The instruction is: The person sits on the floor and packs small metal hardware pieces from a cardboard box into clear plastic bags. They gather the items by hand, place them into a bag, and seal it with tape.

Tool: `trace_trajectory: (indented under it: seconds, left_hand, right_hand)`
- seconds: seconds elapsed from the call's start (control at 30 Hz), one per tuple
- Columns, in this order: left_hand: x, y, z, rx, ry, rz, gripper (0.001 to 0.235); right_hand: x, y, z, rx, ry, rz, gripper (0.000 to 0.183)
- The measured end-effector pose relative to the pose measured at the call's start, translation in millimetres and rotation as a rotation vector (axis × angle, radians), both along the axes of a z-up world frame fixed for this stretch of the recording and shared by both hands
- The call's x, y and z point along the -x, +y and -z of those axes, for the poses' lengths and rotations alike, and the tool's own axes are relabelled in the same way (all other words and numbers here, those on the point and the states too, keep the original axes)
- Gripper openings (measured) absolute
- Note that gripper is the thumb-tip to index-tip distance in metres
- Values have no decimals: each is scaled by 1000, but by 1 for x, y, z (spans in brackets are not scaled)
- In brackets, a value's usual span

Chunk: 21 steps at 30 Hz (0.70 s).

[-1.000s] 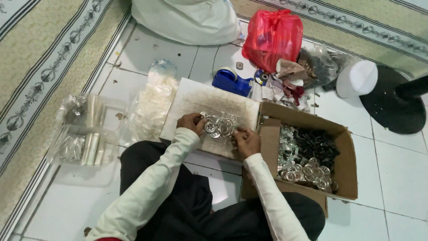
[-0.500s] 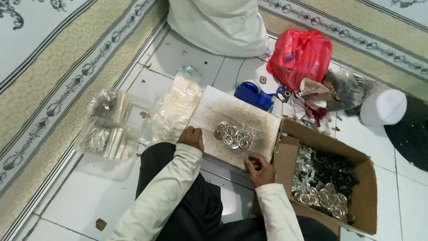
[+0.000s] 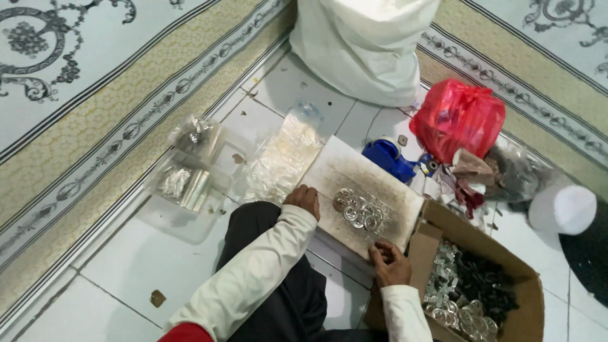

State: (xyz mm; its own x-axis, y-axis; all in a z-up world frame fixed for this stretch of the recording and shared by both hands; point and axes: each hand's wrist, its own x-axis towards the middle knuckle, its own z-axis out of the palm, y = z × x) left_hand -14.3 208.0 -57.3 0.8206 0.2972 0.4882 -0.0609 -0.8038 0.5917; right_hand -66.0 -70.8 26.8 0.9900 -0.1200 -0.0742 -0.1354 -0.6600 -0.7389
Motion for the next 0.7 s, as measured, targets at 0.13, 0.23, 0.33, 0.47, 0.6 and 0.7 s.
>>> trace_trajectory:
  seconds: [0.13, 0.23, 0.33, 0.47, 0.6, 0.7]
  left_hand:
    - [-26, 32, -14, 323, 453, 1, 18]
    - [-28, 68, -23, 354, 475, -57, 26]
    - [-37, 92, -13, 160, 361, -244, 25]
    - [-44, 108, -36, 149, 619, -247, 36]
    - [-53, 118, -17, 182, 766, -260, 40]
    - [-60, 123, -21, 187, 899, -276, 72]
  right_hand:
    - [-22, 24, -19, 61, -118, -119, 23]
    - [-44, 85, -58, 172, -213, -183, 27]
    - [-83, 159, -64, 258, -383, -381, 25]
    - [-143, 235, -25, 506, -338, -638, 31]
    - [-178, 292, 3, 839, -141, -797, 48]
    - [-189, 311, 32, 1024, -138, -852, 38]
